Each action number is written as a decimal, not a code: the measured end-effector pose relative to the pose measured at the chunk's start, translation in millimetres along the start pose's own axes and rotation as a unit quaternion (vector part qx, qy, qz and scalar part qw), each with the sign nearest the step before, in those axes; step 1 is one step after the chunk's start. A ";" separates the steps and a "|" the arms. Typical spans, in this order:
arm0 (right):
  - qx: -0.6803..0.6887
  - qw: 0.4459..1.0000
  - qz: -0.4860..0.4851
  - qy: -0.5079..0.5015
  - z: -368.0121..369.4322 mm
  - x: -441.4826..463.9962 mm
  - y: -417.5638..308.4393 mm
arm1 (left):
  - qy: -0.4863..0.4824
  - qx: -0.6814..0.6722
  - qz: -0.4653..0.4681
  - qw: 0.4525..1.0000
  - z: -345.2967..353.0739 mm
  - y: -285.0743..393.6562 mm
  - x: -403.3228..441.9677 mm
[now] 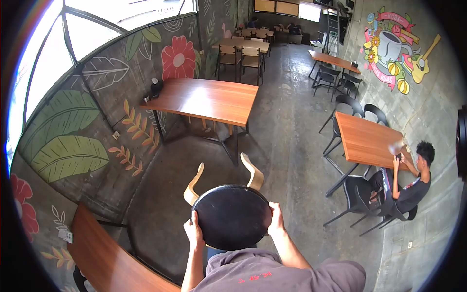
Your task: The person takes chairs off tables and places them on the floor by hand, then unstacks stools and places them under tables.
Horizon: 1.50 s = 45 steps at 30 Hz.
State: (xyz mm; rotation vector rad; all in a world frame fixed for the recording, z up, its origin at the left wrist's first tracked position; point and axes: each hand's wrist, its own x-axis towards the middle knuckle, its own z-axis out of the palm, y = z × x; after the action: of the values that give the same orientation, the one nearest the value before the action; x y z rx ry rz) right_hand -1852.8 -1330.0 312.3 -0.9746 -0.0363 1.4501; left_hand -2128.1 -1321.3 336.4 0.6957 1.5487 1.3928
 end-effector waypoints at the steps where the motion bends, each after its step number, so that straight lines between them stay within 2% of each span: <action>1: 0.001 1.000 0.005 -0.001 8.8 18.4 -0.6 | 0.004 0.004 0.000 1.000 3.6 4.5 13.6; 4: -0.023 0.998 0.053 -0.028 45.3 53.4 0.8 | 0.007 0.006 -0.031 0.999 6.4 13.9 51.1; 6: -0.048 0.996 0.071 -0.028 76.6 80.8 4.2 | 0.050 -0.005 -0.023 0.998 13.3 20.4 84.3; 11: -0.049 0.993 0.080 -0.070 173.6 138.1 22.2 | 0.064 0.029 -0.056 0.996 9.5 43.3 192.9; 13: -0.048 0.992 0.090 -0.069 207.6 163.6 39.4 | 0.053 0.053 -0.078 0.994 0.2 54.5 245.0; 15: -0.089 0.992 0.069 -0.060 255.6 179.2 46.4 | 0.048 -0.010 -0.075 0.996 -3.2 72.5 288.2; 18: -0.099 0.991 0.076 -0.052 319.1 206.2 60.3 | 0.053 0.022 -0.103 0.993 -17.5 109.5 344.0; 25: -0.137 0.984 0.101 -0.046 413.3 281.3 104.3 | 0.049 -0.013 -0.093 0.994 -45.8 132.3 457.1; 28: -0.156 0.977 0.124 -0.078 441.7 319.7 118.5 | 0.054 -0.014 -0.099 0.994 -48.5 141.8 503.5; 31: -0.188 0.972 0.136 -0.041 475.2 357.2 130.3 | 0.063 -0.012 -0.114 0.991 -48.2 142.3 554.1; 35: -0.192 0.964 0.179 -0.024 516.6 424.5 151.8 | 0.077 0.102 -0.159 0.979 -45.1 154.4 632.0; 37: -0.199 0.962 0.186 -0.033 542.9 456.2 156.4 | 0.083 0.101 -0.169 0.977 -48.9 135.0 683.4; 39: -0.253 0.953 0.166 -0.026 549.4 515.0 183.2 | 0.133 0.158 -0.127 0.970 -41.7 125.8 743.9; 40: -0.262 0.950 0.171 -0.022 556.8 535.8 190.9 | 0.082 0.169 -0.172 0.967 -25.0 172.7 746.3; 41: -0.289 0.942 0.170 -0.022 567.6 550.4 194.4 | 0.071 0.169 -0.159 0.970 -19.0 180.1 764.8; 44: -0.248 0.950 0.185 -0.043 598.2 584.2 203.4 | 0.082 0.210 -0.132 0.965 -9.3 183.4 829.9; 45: -0.300 0.938 0.169 -0.031 605.8 593.5 205.4 | 0.070 0.230 -0.127 0.962 -5.0 187.9 847.0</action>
State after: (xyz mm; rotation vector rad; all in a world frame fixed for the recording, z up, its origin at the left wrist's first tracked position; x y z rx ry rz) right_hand -2247.2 -552.8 268.4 -1.4826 -0.3934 1.8360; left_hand -2523.6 -549.8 303.2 0.6485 2.0275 0.9132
